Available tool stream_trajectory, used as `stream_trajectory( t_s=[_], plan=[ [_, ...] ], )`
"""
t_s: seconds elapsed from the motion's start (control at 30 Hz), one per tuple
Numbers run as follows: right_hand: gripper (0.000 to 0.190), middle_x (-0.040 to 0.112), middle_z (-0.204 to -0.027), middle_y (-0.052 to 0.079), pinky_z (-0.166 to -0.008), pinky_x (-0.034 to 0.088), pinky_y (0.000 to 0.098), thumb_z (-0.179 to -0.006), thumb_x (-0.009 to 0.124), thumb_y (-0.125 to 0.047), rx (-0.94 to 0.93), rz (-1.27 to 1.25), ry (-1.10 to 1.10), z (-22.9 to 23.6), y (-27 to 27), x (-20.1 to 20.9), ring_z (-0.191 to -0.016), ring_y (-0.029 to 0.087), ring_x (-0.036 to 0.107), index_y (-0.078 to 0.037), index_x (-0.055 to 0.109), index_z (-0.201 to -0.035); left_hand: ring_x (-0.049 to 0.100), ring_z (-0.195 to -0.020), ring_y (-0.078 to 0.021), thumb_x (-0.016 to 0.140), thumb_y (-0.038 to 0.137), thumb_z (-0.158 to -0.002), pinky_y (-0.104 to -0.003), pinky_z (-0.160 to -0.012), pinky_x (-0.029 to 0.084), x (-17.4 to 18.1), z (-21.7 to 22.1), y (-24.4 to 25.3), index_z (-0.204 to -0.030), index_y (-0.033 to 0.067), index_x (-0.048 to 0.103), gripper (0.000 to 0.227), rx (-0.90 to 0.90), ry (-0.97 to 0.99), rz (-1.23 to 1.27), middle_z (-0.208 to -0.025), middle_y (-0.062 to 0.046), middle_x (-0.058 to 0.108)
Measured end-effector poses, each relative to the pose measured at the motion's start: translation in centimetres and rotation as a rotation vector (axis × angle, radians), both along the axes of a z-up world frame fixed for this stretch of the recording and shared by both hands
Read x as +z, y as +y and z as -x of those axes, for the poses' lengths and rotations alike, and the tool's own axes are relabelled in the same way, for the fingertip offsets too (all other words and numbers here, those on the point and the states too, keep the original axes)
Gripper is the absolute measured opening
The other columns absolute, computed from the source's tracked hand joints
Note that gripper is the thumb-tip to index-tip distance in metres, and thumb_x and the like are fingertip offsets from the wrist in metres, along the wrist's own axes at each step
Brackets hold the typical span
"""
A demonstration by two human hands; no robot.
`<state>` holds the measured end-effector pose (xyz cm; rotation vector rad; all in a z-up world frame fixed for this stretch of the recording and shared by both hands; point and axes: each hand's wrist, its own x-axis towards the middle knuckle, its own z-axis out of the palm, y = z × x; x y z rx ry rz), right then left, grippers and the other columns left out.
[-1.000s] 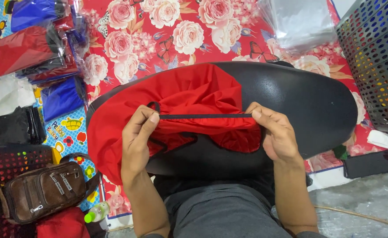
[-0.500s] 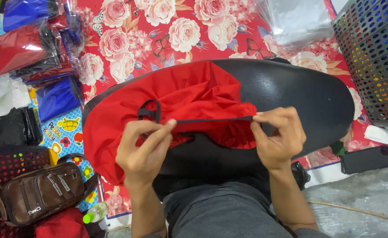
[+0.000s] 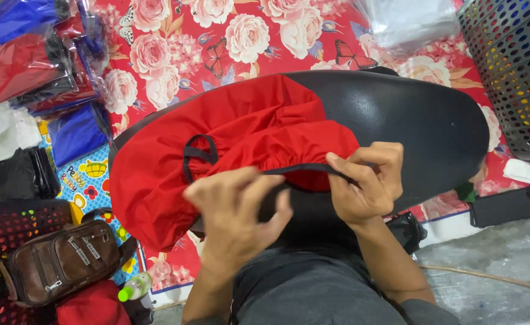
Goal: The person handles a red textile item, turning it over and smoothing it against a black surface, then uses shears to trim a small section of the material before folding the item into a compact square.
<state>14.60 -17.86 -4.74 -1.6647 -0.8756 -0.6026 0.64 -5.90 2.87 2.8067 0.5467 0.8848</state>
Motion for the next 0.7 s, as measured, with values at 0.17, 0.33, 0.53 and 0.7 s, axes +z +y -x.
stream_trajectory(
  t_s=[0.17, 0.33, 0.53, 0.7],
  plan=[
    [0.022, 0.054, -0.067, 0.008, -0.058, 0.045, 0.0368, -0.079, 0.09, 0.009, -0.03, -0.273, -0.194, -1.2, 2.1, -0.4, -0.061, 0.022, 0.045, -0.005, 0.078, -0.068, 0.064, -0.07, -0.0209, 0.084, -0.001, -0.076, -0.034, -0.069, 0.05, -1.6, -4.3, 1.4, -0.085, 0.0121, 0.073, 0.019, -0.235, -0.351, -0.125, -0.084, -0.001, 0.069],
    [0.015, 0.067, -0.077, 0.013, -0.066, 0.054, 0.0443, -0.083, 0.09, -0.004, 0.057, -0.301, -0.31, -2.4, 0.9, -3.0, -0.07, 0.029, 0.061, -0.003, 0.075, -0.086, 0.072, -0.066, -0.0242, 0.082, -0.012, -0.072, -0.034, -0.063, 0.06, -2.9, -3.1, 3.3, -0.084, 0.0039, 0.077, 0.02, -0.146, -0.537, -0.015, -0.08, -0.007, 0.076],
    [0.015, 0.071, -0.077, 0.012, -0.073, 0.056, 0.0435, -0.08, 0.093, 0.003, 0.11, -0.254, -0.348, -3.4, -0.6, -2.8, -0.074, 0.029, 0.064, -0.007, 0.083, -0.077, 0.071, -0.065, -0.0235, 0.084, -0.013, -0.071, -0.033, -0.064, 0.06, -2.7, -1.2, 4.4, -0.082, 0.0041, 0.076, 0.022, 0.011, -0.537, -0.1, -0.077, -0.006, 0.074],
    [0.013, 0.071, -0.075, 0.012, -0.071, 0.055, 0.0426, -0.081, 0.093, 0.003, 0.112, -0.246, -0.275, -3.6, -0.6, -2.8, -0.071, 0.027, 0.061, -0.005, 0.083, -0.078, 0.072, -0.068, -0.0206, 0.083, -0.015, -0.072, -0.031, -0.066, 0.06, -2.7, -0.1, 5.2, -0.083, 0.0049, 0.077, 0.023, -0.005, -0.481, -0.073, -0.079, -0.004, 0.075]
  ],
)
